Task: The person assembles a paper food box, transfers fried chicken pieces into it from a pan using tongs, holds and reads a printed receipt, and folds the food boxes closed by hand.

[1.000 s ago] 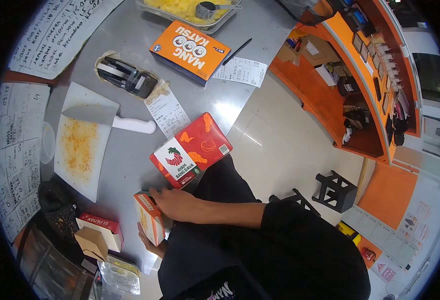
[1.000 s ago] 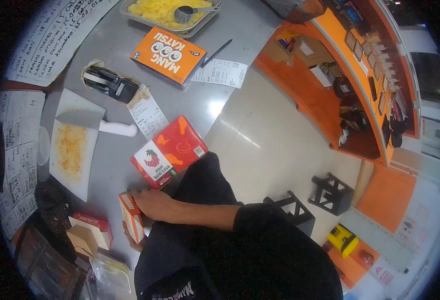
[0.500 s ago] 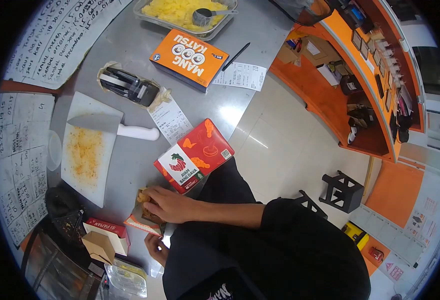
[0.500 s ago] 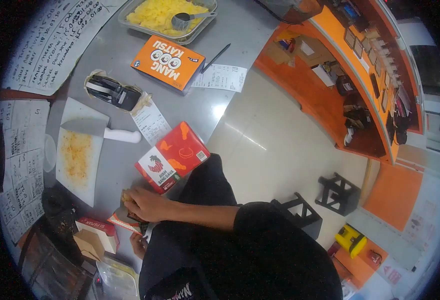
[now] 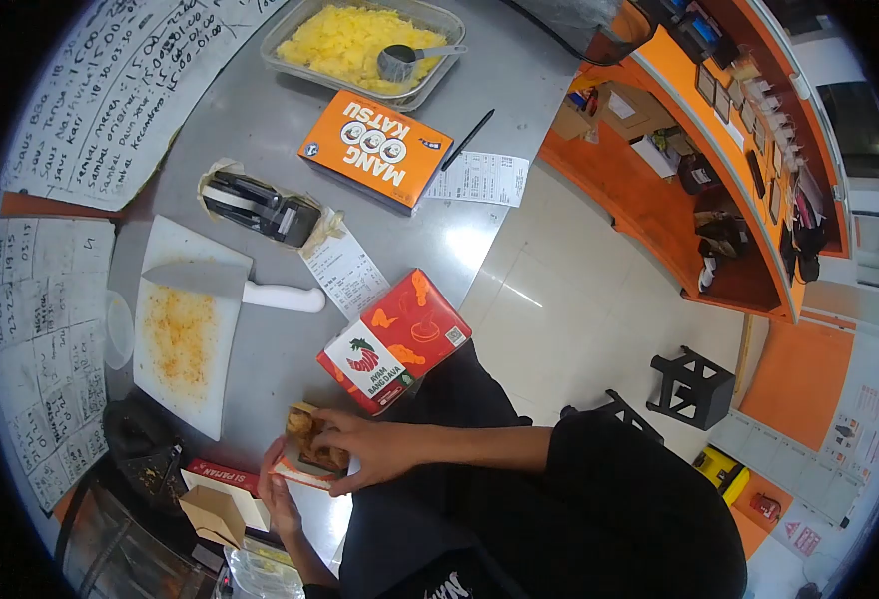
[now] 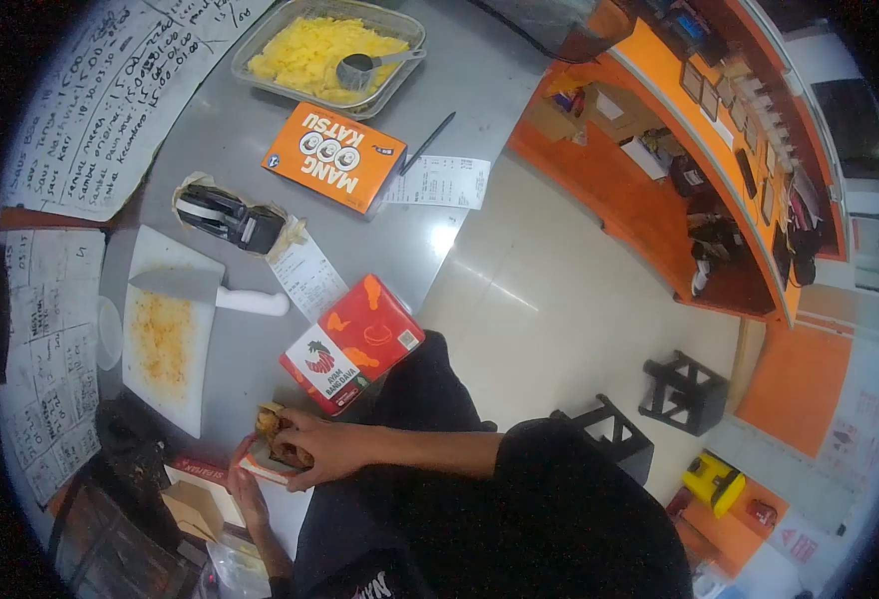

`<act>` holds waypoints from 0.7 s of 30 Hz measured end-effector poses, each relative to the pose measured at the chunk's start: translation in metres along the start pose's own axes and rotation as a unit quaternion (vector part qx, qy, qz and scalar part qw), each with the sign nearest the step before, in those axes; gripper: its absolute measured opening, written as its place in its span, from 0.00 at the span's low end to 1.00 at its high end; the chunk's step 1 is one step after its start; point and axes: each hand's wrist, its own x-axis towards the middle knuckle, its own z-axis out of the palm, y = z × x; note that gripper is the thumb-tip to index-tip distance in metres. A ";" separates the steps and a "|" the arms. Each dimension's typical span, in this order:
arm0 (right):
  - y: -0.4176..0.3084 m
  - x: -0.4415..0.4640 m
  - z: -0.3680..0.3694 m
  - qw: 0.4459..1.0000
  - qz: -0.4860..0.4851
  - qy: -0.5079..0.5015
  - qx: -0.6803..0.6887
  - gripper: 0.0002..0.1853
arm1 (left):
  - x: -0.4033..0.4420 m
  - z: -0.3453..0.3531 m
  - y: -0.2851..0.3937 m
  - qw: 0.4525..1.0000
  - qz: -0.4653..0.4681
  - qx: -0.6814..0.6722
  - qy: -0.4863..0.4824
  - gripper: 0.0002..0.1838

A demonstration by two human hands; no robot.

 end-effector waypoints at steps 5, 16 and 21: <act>0.011 0.007 0.001 1.000 -0.004 0.015 0.007 0.26 | -0.012 0.003 -0.006 0.998 -0.039 0.039 0.009 0.40; 0.015 0.015 0.004 0.999 0.035 0.025 -0.003 0.22 | -0.038 0.013 -0.030 0.982 -0.119 -0.121 0.087 0.44; 0.019 0.025 0.005 0.999 0.039 0.008 0.023 0.20 | -0.044 0.018 -0.053 0.979 -0.099 -0.149 0.103 0.44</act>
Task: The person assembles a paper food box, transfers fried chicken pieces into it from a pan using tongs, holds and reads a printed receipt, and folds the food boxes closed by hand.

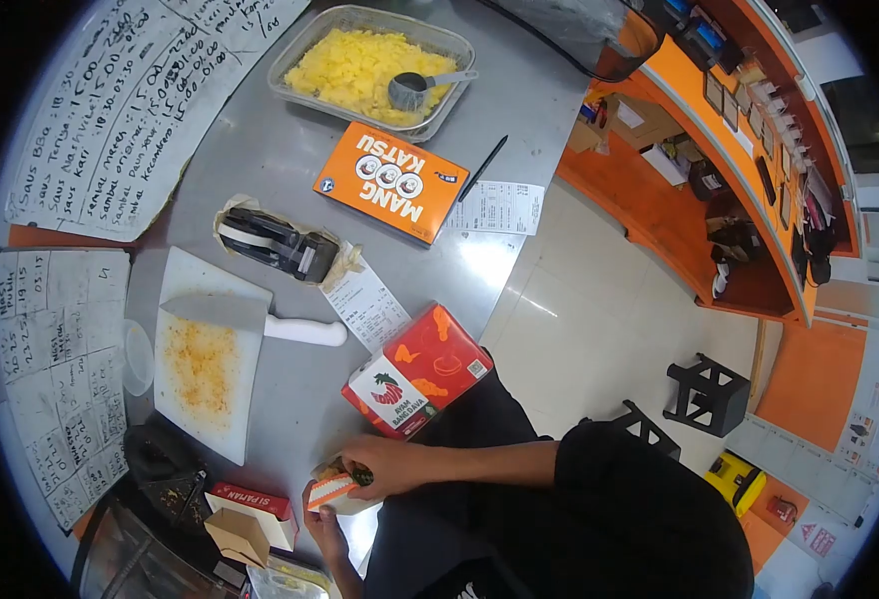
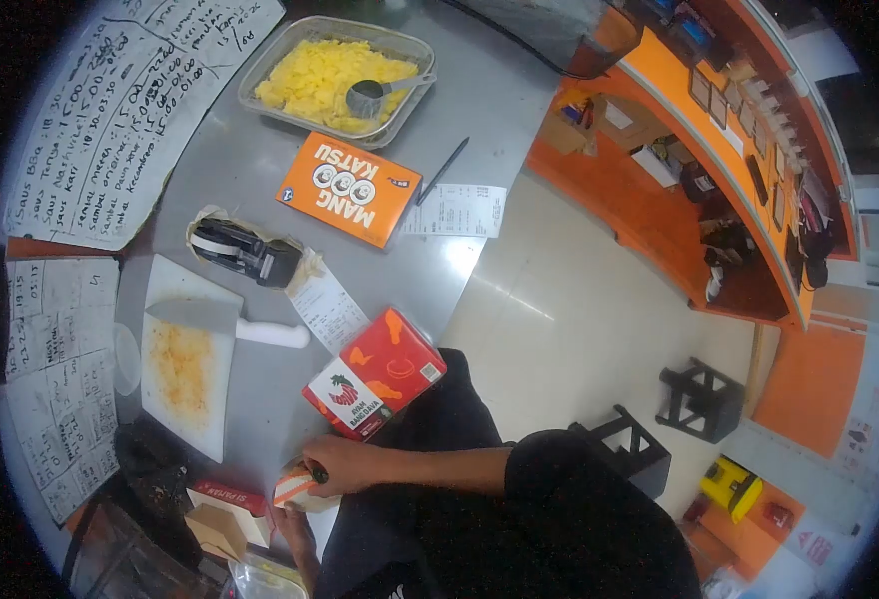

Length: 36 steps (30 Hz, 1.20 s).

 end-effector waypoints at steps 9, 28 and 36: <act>0.023 0.011 0.015 0.999 -0.041 0.022 0.010 0.24 | -0.004 0.001 -0.004 0.999 -0.017 0.043 -0.008 0.44; 0.029 0.025 0.023 0.999 -0.021 0.033 0.017 0.23 | -0.002 0.013 0.004 0.993 0.012 0.111 0.026 0.40; 0.025 0.023 0.022 0.998 0.020 0.047 0.045 0.23 | 0.006 0.011 0.030 0.988 0.016 0.154 -0.025 0.37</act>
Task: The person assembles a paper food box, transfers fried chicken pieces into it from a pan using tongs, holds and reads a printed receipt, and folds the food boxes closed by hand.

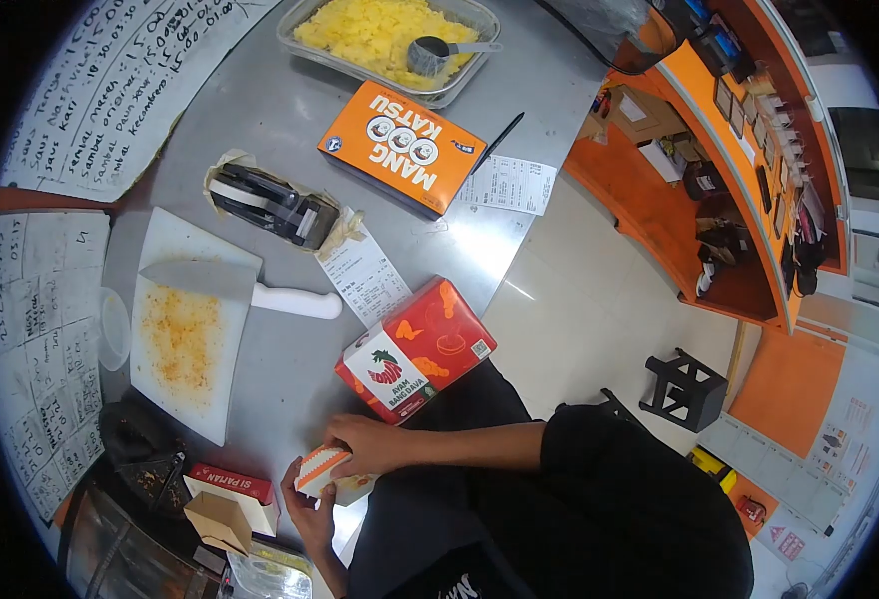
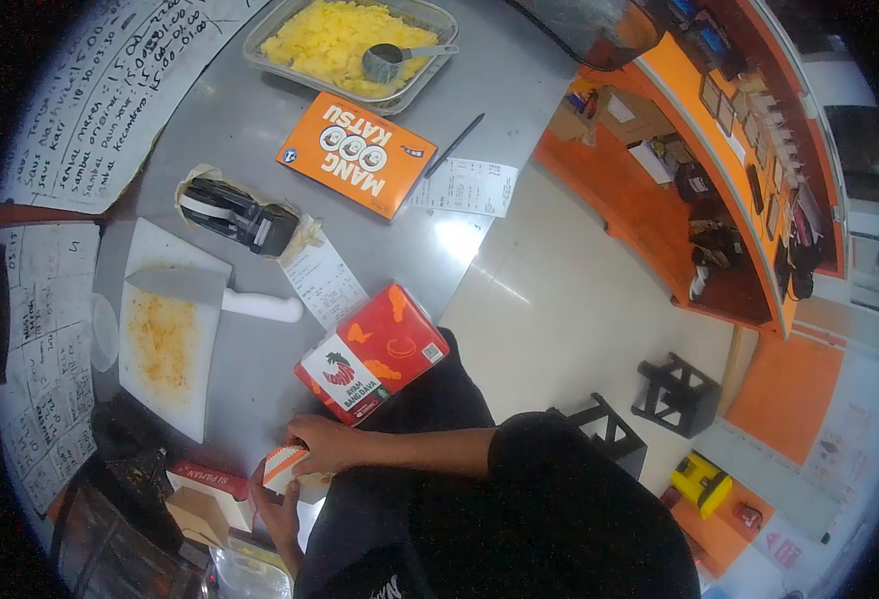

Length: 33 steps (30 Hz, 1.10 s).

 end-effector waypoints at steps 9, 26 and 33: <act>-0.004 -0.001 -0.002 1.000 -0.005 -0.011 -0.011 0.24 | 0.004 -0.008 0.007 0.998 -0.049 -0.013 -0.026 0.35; -0.003 0.002 0.001 0.999 0.000 -0.008 -0.037 0.24 | 0.001 -0.008 -0.013 0.996 -0.063 -0.054 0.027 0.26; 0.002 0.007 0.005 0.999 0.012 0.008 -0.029 0.23 | 0.003 -0.011 -0.018 0.993 -0.099 -0.045 0.034 0.29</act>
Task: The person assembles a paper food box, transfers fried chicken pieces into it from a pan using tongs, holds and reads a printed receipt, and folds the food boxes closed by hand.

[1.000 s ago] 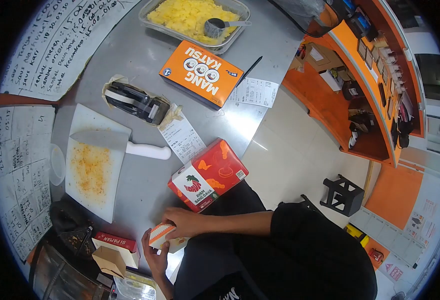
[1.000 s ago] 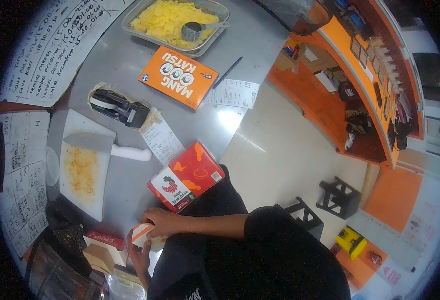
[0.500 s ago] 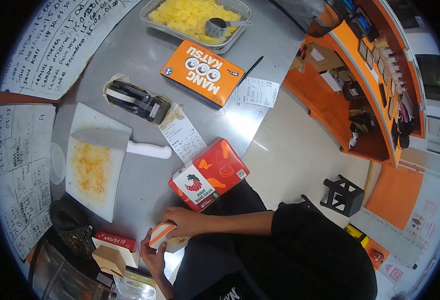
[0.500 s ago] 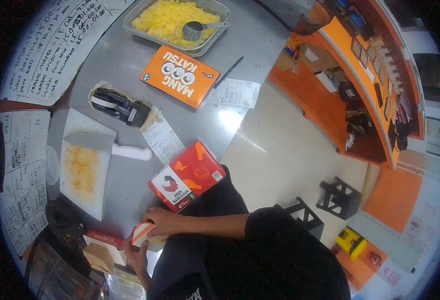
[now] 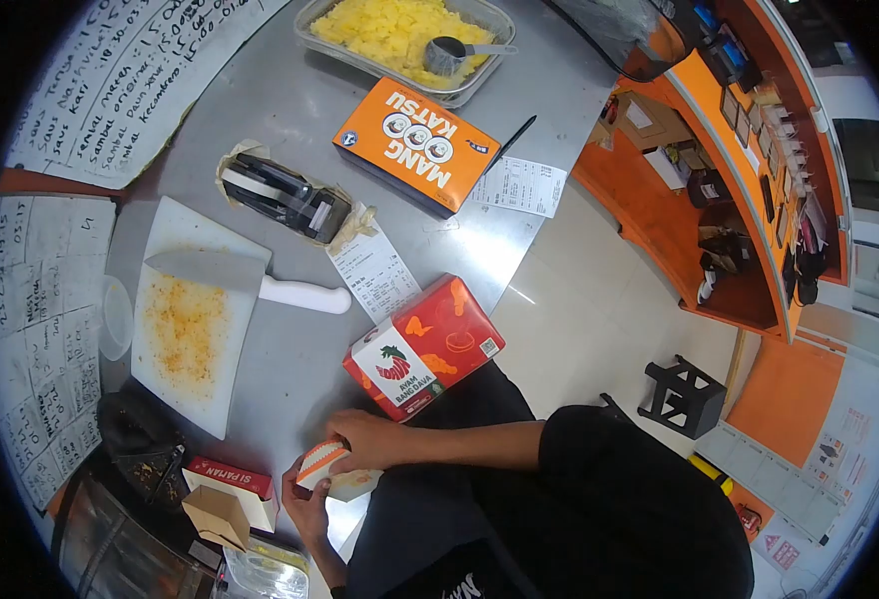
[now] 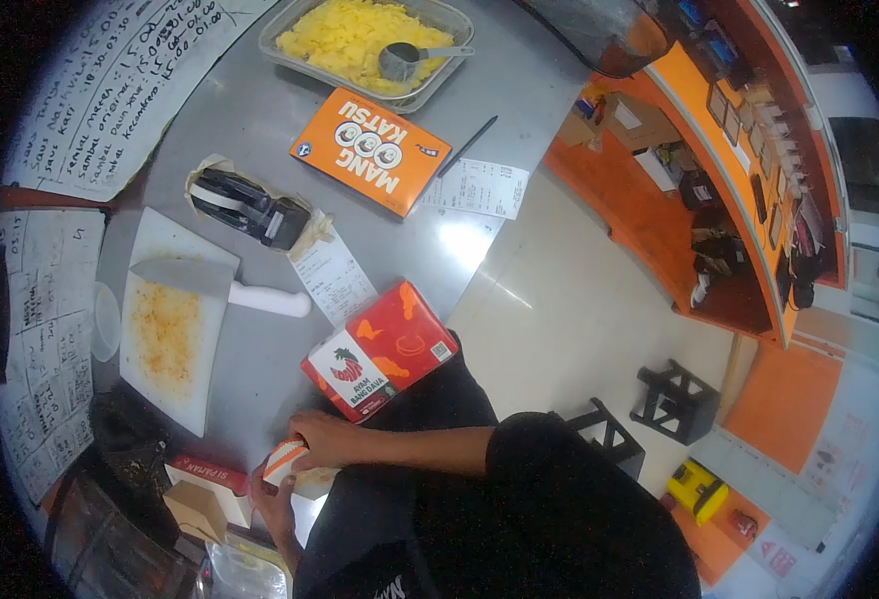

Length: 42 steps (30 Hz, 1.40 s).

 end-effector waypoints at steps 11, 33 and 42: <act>0.003 0.001 0.003 1.000 -0.015 0.000 -0.022 0.25 | 0.003 0.004 -0.005 0.996 0.052 -0.075 -0.011 0.29; -0.015 0.006 -0.008 0.995 0.044 -0.060 -0.068 0.28 | 0.010 0.002 -0.015 0.987 -0.034 -0.153 -0.045 0.32; -0.021 0.008 -0.011 0.989 0.070 -0.103 -0.080 0.30 | 0.006 -0.012 -0.010 0.989 -0.064 -0.118 -0.055 0.28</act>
